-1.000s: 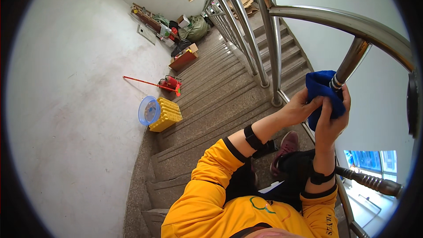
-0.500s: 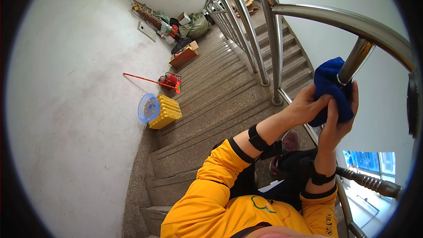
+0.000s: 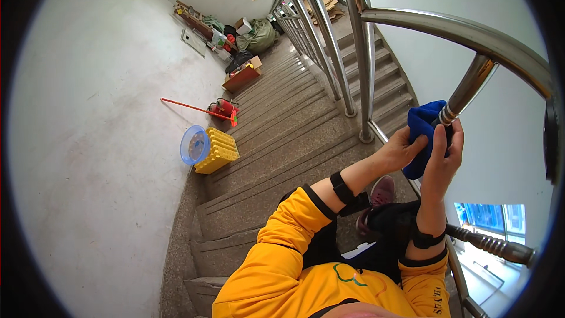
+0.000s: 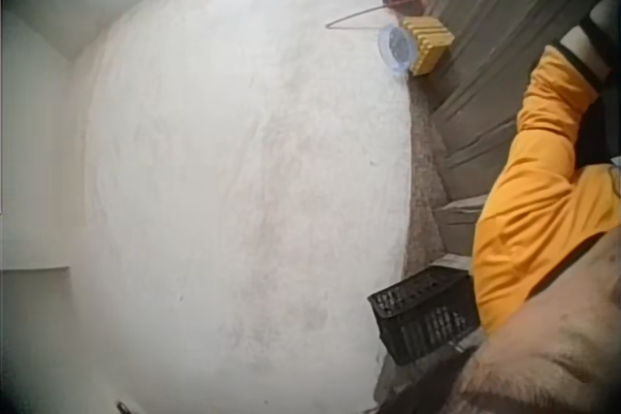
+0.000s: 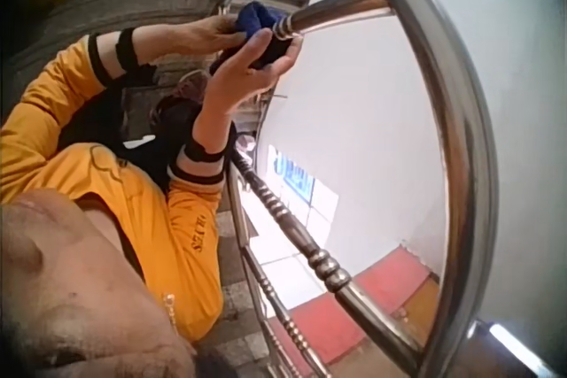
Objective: Wiping and cleaning the metal railing on a staircase.
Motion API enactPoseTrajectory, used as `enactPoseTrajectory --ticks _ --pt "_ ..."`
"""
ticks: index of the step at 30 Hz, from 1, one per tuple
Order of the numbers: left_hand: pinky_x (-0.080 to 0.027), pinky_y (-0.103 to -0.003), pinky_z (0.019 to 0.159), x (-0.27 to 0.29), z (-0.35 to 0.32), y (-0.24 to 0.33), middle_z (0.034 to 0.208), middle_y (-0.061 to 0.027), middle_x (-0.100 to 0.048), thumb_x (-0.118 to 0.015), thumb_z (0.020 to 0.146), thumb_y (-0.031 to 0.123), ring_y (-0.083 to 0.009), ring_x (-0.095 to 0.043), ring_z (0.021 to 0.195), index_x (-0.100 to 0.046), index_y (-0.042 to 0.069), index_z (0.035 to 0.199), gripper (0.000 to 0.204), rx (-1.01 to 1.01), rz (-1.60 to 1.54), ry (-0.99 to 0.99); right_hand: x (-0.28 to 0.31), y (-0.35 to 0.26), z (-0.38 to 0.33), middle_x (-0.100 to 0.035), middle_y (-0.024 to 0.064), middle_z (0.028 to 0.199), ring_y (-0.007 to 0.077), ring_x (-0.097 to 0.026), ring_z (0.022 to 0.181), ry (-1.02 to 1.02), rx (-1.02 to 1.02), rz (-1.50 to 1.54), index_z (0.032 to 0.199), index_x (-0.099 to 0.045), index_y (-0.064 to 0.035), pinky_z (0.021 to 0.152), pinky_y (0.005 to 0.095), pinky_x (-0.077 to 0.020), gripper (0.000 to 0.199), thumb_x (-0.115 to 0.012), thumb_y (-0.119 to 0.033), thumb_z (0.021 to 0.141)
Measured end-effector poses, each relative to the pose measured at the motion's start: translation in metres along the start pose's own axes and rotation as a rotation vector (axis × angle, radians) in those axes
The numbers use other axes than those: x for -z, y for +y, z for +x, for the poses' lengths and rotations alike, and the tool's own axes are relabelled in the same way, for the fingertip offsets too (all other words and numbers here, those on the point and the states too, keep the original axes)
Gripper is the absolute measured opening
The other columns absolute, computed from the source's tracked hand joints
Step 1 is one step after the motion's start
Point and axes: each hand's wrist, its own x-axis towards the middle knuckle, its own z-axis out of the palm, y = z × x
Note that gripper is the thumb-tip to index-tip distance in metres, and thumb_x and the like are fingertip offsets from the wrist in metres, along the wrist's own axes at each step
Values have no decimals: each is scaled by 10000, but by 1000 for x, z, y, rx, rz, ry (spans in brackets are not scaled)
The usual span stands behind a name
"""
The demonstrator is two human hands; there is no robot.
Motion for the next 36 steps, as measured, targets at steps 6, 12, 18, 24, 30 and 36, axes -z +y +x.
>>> enactPoseTrajectory --ticks 6,12,18,24,30,36 --pt "-467 -256 778 -14 -2 34 957 -21 -588 -543 918 181 -84 -528 883 -517 40 1123 250 -83 -85 -17 7 -4 -3 -494 128 1268 221 -505 1123 63 212 126 1283 -449 2 942 326 -407 498 -541 -301 899" --pt "-466 -259 790 -11 -1 21 983 -36 -579 -546 919 196 -86 -525 893 -504 33 1142 279 2 -45 -10 6 -5 -1 -540 117 1197 209 -538 1066 51 119 111 1263 -472 3 907 309 -429 468 -519 -300 910" --pt "-459 -259 791 2 -4 -2 988 -7 -591 -516 934 187 -66 -522 908 -541 54 1121 231 94 -12 -43 3 -1 1 -603 94 1056 167 -583 953 -25 -67 26 1216 -510 7 837 273 -461 472 -540 -344 903" --pt "-459 -256 793 0 -9 21 1005 -2 -592 -531 929 186 -68 -522 909 -531 40 1148 263 -35 -81 -62 -1 -8 -7 -589 103 1093 179 -552 1019 13 4 168 1268 -470 9 880 273 -430 481 -509 -314 915" --pt "-461 -265 796 -8 -3 18 946 -22 -590 -540 911 155 -85 -527 893 -526 31 1132 254 -43 -92 -32 2 -9 -1 -571 118 1134 189 -555 1024 78 72 192 1279 -456 20 880 277 -437 475 -527 -266 906" --pt "-460 -257 765 1 -3 -7 954 -6 -583 -494 940 192 -76 -519 863 -524 34 1128 248 55 -39 -45 -1 1 1 -595 94 1041 151 -573 943 -71 -119 87 1239 -489 18 835 262 -453 441 -570 -241 892"
